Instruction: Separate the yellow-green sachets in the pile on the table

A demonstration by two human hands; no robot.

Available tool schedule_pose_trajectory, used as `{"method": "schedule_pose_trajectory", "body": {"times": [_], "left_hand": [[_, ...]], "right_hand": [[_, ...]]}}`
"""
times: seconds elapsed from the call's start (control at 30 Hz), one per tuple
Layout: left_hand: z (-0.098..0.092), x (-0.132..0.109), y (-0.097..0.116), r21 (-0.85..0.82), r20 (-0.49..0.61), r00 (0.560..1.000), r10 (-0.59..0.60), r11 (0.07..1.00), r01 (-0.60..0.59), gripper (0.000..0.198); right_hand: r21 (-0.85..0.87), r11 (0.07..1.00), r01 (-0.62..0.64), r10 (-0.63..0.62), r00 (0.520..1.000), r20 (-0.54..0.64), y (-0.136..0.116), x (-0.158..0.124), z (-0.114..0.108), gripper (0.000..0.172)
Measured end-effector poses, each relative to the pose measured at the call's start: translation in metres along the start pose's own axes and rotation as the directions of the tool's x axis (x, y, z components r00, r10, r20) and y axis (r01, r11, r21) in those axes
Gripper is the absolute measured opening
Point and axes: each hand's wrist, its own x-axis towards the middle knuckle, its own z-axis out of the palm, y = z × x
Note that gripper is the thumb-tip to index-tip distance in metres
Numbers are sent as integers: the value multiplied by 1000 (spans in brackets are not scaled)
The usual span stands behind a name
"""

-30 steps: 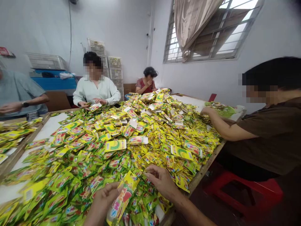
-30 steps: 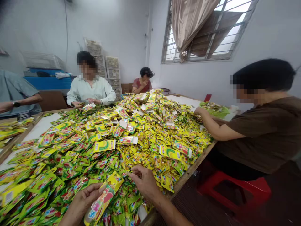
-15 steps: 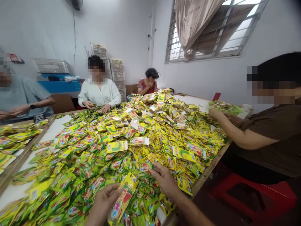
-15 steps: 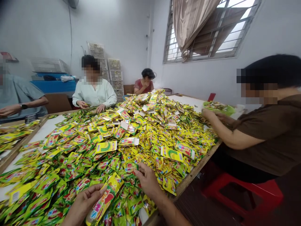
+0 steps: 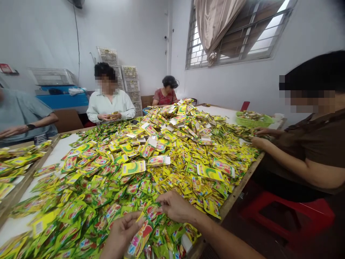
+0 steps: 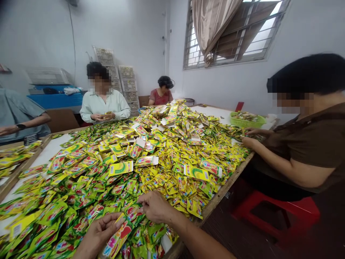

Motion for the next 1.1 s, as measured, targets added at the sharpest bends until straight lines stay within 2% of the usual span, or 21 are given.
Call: {"method": "schedule_pose_trajectory", "body": {"times": [0.13, 0.2, 0.33, 0.5, 0.73, 0.83, 0.9, 0.97, 1.07, 1.1], "left_hand": [[5, -5, 5, -72, -12, 1000, -25, 997, 24, 33], [6, -5, 4, -48, -28, 1000, -3, 999, 2, 33], [3, 1, -5, -23, 13, 999, 40, 999, -39, 34], [0, 2, -5, -52, 46, 999, 13, 999, -10, 37], [-1, 6, -12, -42, 54, 999, 9, 999, -7, 46], [-2, 6, -13, -22, 88, 996, 27, 999, -25, 48], [-1, 3, -8, 15, 100, 994, 37, 999, -39, 47], [1, -1, -2, 19, 61, 997, 36, 999, -37, 47], [4, -4, 3, -59, -16, 1000, 22, 998, -23, 48], [4, -4, 3, -89, -28, 999, 25, 996, -28, 47]], "right_hand": [[-61, 998, -14, 15, 1000, 24, -2, 1, -7, 18], [-127, 992, 4, 1, 999, 36, -6, 0, -9, 17], [-264, 964, 41, -24, 997, 68, -14, 3, -5, 15], [-159, 987, 22, -6, 995, 102, -10, 9, -4, 17], [-107, 983, 148, -130, 978, 163, -10, 10, -14, 34], [-52, 988, 144, -132, 973, 191, -13, 12, -11, 37], [-22, 995, 94, -90, 982, 165, -13, 14, -7, 34], [51, 998, 28, -33, 995, 90, -12, 16, -1, 26], [169, 984, -57, 64, 997, -33, -12, 17, 8, 7], [185, 979, -80, 94, 993, -68, -13, 17, 11, 7]]}}
